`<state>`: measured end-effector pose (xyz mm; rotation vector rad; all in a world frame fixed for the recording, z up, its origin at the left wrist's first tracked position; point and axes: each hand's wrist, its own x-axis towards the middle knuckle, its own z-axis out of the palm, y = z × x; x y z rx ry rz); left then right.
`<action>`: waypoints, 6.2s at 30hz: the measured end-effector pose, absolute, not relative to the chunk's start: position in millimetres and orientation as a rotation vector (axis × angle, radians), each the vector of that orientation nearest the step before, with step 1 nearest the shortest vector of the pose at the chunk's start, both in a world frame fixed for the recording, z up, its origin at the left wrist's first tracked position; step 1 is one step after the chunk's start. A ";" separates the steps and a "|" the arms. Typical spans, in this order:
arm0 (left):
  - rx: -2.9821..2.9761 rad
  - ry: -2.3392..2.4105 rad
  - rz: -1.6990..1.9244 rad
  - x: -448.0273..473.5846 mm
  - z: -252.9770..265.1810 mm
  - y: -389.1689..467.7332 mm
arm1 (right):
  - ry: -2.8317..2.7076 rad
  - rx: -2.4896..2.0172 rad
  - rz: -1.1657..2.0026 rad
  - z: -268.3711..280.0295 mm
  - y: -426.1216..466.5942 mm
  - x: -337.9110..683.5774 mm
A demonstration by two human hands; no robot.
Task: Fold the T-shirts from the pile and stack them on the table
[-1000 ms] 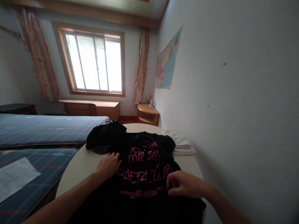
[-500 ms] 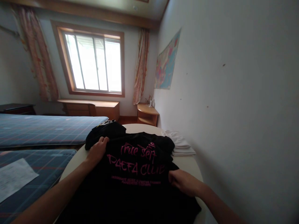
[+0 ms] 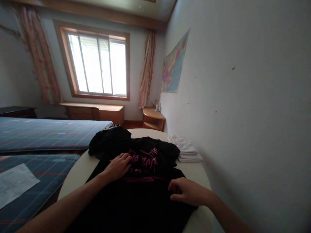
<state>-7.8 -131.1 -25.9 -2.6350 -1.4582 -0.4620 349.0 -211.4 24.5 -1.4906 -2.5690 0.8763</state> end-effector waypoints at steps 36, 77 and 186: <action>-2.714 -1.746 -0.617 2.7 12.0 -88.2 | -2.184 -1.664 0.350 27.9 -109.2 354.3; -2.078 -1.824 -0.501 -3.0 12.8 -16.6 | -1.869 -2.100 -0.246 4.6 24.3 367.7; -2.764 -1.656 -0.537 83.6 -61.4 -74.5 | -1.348 -2.197 -0.044 -29.5 26.9 430.2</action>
